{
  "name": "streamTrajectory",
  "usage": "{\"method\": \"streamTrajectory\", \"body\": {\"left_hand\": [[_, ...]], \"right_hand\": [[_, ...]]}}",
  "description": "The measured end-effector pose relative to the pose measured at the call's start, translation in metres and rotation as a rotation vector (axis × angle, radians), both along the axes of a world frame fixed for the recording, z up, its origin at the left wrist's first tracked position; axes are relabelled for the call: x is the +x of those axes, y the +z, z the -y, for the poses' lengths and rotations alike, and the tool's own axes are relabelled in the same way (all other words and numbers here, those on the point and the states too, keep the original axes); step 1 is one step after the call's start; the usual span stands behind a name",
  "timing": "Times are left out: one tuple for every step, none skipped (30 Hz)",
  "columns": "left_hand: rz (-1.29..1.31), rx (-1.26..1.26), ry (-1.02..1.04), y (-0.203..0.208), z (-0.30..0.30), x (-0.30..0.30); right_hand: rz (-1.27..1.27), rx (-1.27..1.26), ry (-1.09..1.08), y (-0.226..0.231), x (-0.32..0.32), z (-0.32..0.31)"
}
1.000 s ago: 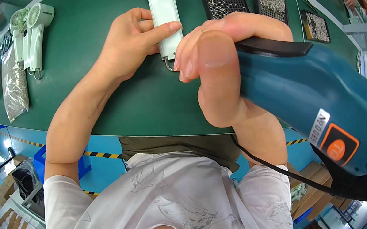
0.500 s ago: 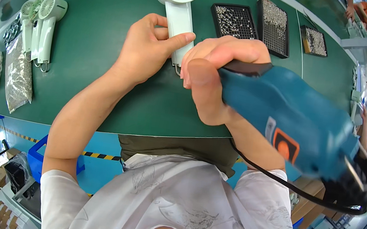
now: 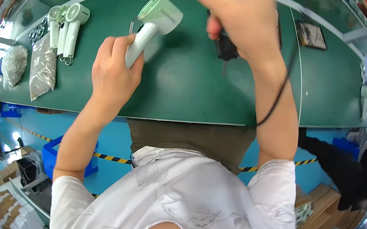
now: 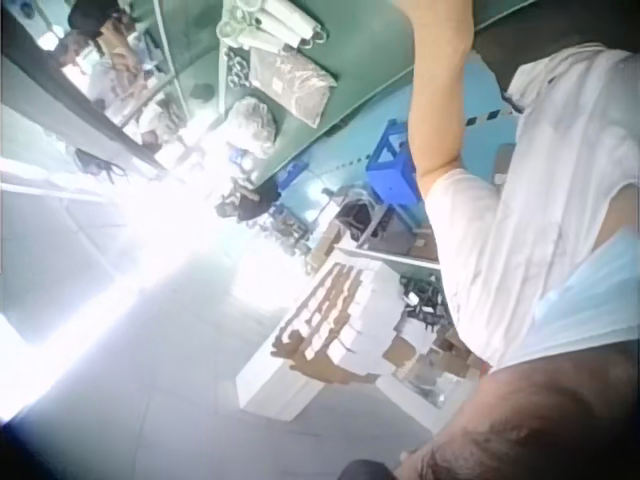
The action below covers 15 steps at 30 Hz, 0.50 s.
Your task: Assembling portable hand fans using an electric screwdriver on a production line.
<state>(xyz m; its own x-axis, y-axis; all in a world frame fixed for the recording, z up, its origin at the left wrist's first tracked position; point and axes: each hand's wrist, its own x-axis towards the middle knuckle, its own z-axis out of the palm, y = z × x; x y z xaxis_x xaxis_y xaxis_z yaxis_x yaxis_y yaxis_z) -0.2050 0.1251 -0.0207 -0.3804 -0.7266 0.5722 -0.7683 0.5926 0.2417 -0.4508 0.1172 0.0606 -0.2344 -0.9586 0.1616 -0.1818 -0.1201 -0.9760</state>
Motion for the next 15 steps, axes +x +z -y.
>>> {"method": "streamTrajectory", "body": {"left_hand": [[0.019, 0.008, -0.015, -0.004, -0.008, 0.002], [0.066, -0.002, 0.033, -0.011, -0.015, 0.002], [0.113, -0.012, 0.081, -0.015, -0.019, 0.003], [0.14, -0.01, 0.102, -0.016, -0.024, 0.0], [0.152, 0.003, 0.087, -0.017, -0.028, -0.003], [0.154, -0.022, 0.11, -0.018, -0.031, -0.007], [0.158, -0.046, 0.133, -0.019, -0.035, -0.012], [0.167, -0.04, 0.115, -0.018, -0.038, -0.019], [0.148, -0.025, 0.101, -0.018, -0.042, -0.026], [0.135, -0.001, 0.108, -0.02, -0.046, -0.026], [0.137, 0.004, 0.089, -0.021, -0.049, -0.031], [0.121, 0.017, 0.069, -0.021, -0.053, -0.034], [0.1, 0.032, 0.046, -0.023, -0.056, -0.036], [0.051, 0.073, 0.017, -0.027, -0.058, -0.038], [0.057, 0.082, 0.006, -0.027, -0.059, -0.039]], "right_hand": [[-0.032, 0.217, 0.059, 0.011, 0.008, 0.006], [-0.008, 0.263, 0.096, 0.007, 0.013, 0.009], [0.017, 0.309, 0.133, 0.002, 0.017, 0.011], [0.032, 0.322, 0.12, 0.0, 0.02, 0.011], [-0.047, 0.355, 0.13, -0.001, 0.023, 0.011], [-0.128, 0.39, 0.141, -0.004, 0.022, 0.01], [-0.112, 0.405, 0.131, -0.023, 0.017, 0.014], [-0.162, 0.345, 0.173, -0.05, 0.009, 0.022], [-0.214, 0.286, 0.216, -0.067, 0.003, 0.025], [-0.297, 0.473, 0.197, -0.01, 0.022, 0.011], [-0.289, 0.482, 0.181, -0.006, 0.019, 0.009], [-0.331, 0.468, 0.189, -0.008, 0.018, 0.009], [-0.376, 0.458, 0.194, -0.01, 0.016, 0.008], [-0.355, 0.448, 0.204, -0.016, 0.013, 0.01], [-0.346, 0.458, 0.196, -0.024, 0.006, 0.013]]}}
